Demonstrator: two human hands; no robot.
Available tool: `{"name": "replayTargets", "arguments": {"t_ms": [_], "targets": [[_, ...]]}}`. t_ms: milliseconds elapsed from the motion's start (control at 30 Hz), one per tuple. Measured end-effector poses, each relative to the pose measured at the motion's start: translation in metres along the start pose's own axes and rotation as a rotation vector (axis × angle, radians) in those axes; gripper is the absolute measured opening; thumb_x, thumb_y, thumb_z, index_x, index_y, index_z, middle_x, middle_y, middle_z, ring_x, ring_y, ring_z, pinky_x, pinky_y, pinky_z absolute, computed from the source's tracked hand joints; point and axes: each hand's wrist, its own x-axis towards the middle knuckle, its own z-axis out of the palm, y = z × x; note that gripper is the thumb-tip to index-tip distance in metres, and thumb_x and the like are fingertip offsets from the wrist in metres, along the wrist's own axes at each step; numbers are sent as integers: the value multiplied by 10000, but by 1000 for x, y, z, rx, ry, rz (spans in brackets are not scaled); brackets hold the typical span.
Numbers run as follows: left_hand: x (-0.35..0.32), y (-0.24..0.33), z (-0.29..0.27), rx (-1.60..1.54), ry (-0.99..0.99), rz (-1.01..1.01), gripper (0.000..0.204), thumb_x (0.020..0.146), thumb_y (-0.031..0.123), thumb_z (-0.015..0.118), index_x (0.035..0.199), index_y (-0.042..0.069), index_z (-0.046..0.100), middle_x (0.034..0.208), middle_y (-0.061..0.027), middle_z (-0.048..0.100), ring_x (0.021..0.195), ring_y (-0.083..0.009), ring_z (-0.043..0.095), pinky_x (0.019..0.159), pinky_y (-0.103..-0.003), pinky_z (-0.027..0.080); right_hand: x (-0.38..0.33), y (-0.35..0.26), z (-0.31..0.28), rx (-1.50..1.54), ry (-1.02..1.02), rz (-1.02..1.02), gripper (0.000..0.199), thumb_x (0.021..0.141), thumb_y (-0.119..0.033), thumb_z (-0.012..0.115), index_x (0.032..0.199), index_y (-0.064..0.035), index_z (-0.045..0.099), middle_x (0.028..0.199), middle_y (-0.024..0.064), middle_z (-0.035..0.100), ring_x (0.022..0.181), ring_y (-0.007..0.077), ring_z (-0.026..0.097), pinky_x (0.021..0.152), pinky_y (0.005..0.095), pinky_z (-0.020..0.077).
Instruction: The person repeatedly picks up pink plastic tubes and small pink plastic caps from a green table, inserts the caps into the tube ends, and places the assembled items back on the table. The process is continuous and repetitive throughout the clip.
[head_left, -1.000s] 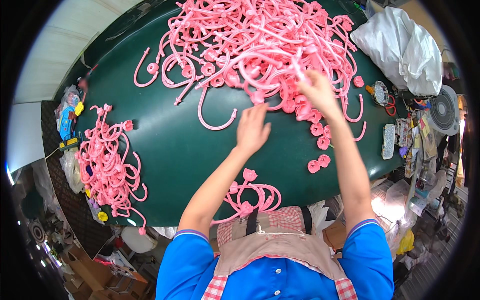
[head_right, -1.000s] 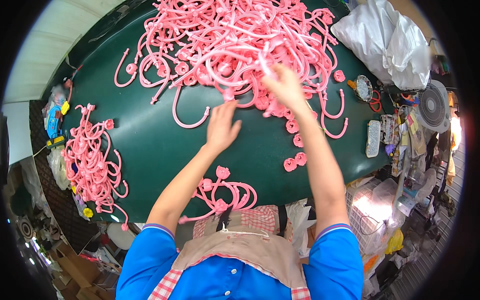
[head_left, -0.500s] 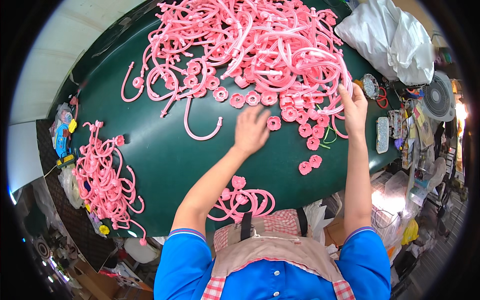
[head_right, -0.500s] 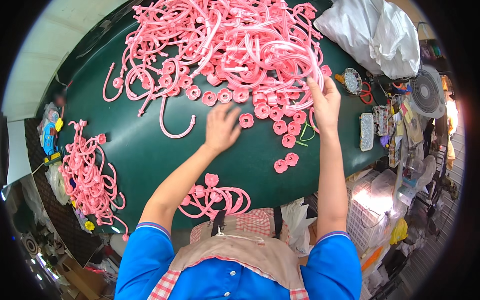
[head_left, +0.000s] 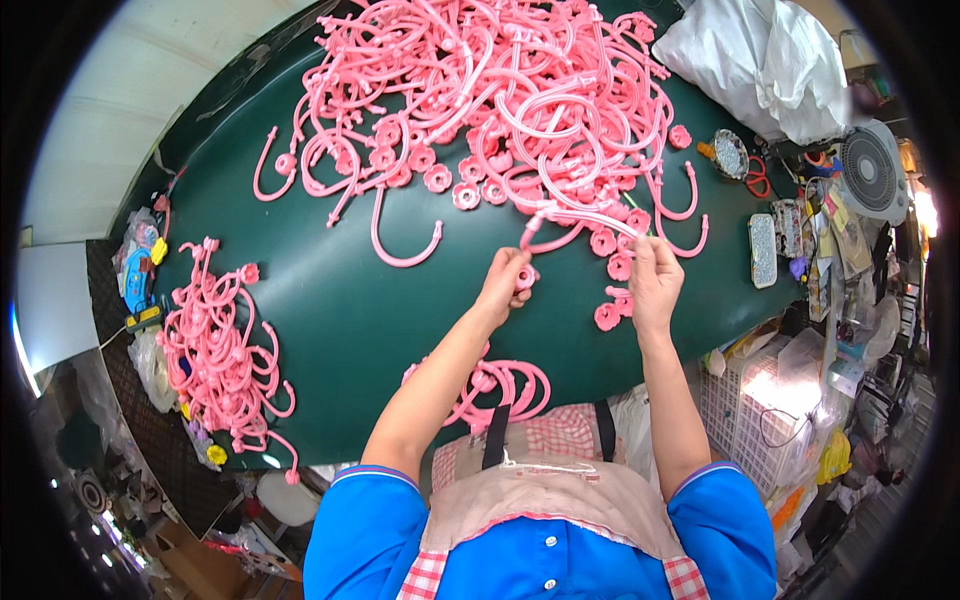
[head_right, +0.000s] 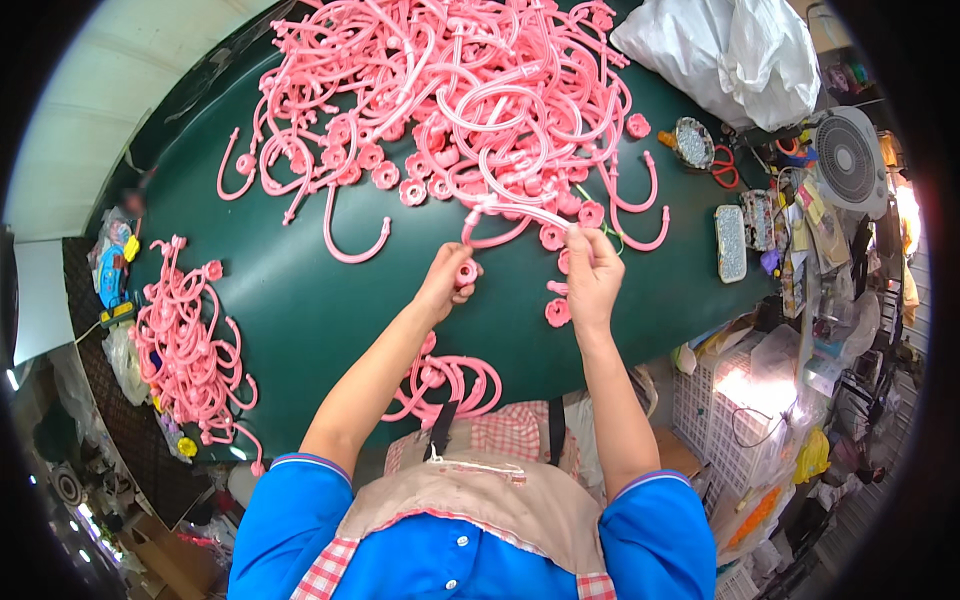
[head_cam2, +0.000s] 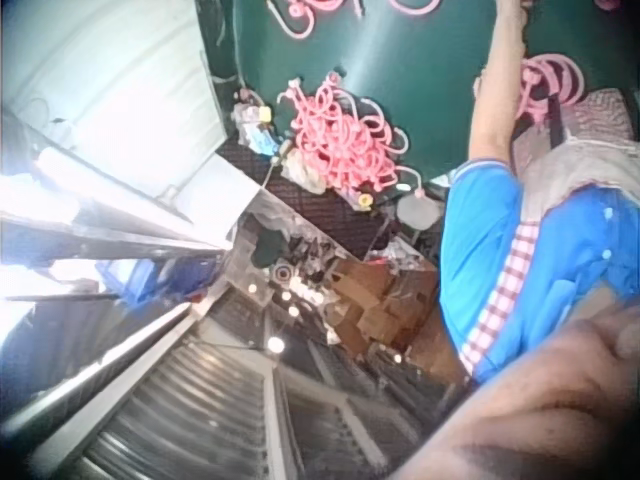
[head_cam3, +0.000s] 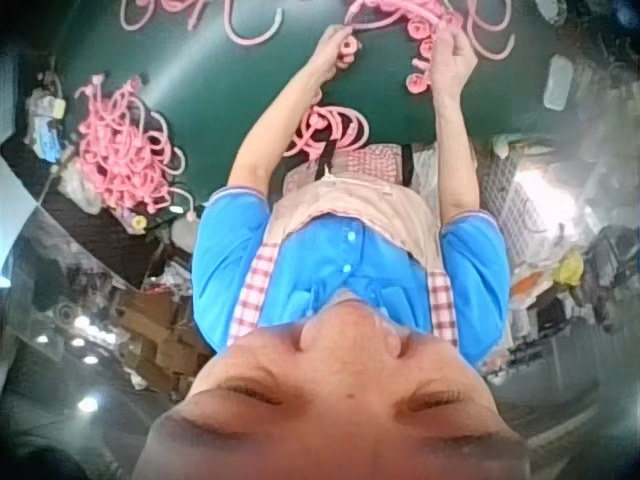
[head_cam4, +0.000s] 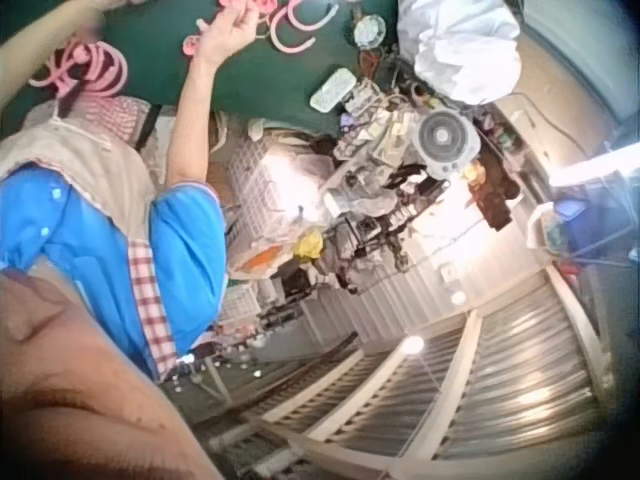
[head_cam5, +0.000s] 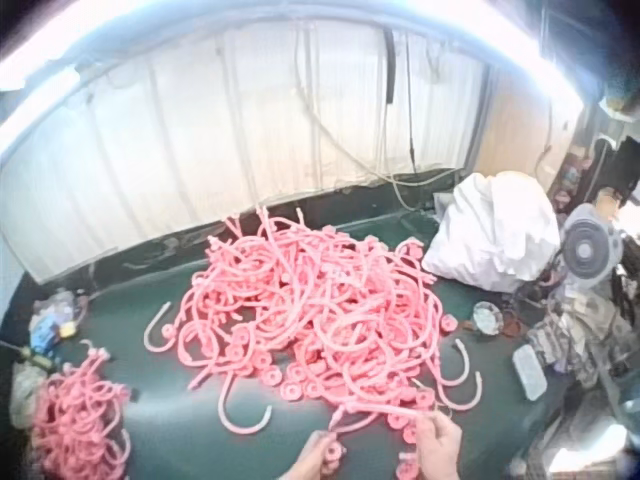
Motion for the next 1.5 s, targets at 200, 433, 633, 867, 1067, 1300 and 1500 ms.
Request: {"name": "replayTargets", "arguments": {"t_ms": [200,433,633,867,1067,1300,1500], "targets": [[-30,-1,-4,-596,-6,31,388,1105,463,407,1169,114,563,981,-103,659,596,-167,530,437,-253,331,-67,-29,8,-97,-141,-82,238,1031,-213,672,936,4,706,699,-84,519,585,-18,416,481,183,333],[-59,-18,8,-498,-60,369,263,1103,318,450,1121,80,560,978,-125,677,610,-174,550,516,-281,418,-100,-5,28,-416,-172,-296,227,1029,-195,645,917,1,672,690,-17,555,573,40,481,498,232,406],[-66,26,-95,463,-91,508,297,1041,252,558,981,14,726,964,-122,710,939,-199,654,897,-378,501,-142,35,23,-491,-984,-292,227,876,-141,735,1088,-67,700,1104,122,590,915,290,652,917,464,545],[27,87,-57,1455,469,981,742,764,268,828,1442,172,542,1543,-229,387,1467,-477,296,1195,-570,305,19,115,30,-1296,-364,-614,419,726,6,716,1137,-66,683,1200,143,611,1020,335,627,869,458,534],[79,69,-73,1611,479,1168,621,743,294,822,1334,232,640,1268,-113,593,1237,-348,520,1067,-544,384,59,116,26,-851,-296,-647,288,860,-38,706,1145,-78,716,1026,104,686,932,345,656,781,406,545],[37,33,-73,1302,439,1117,408,851,230,784,1234,132,683,970,-48,645,863,-256,632,811,-416,493,16,82,32,-46,-74,239,404,1083,-330,565,1099,42,720,776,35,660,677,86,613,594,241,546],[1,10,-56,-186,86,339,341,1002,250,683,1220,25,547,990,-98,665,731,-152,662,611,-254,546,-27,66,83,83,-194,83,310,1055,-237,626,1107,57,709,906,82,721,776,115,699,717,275,625]]}}
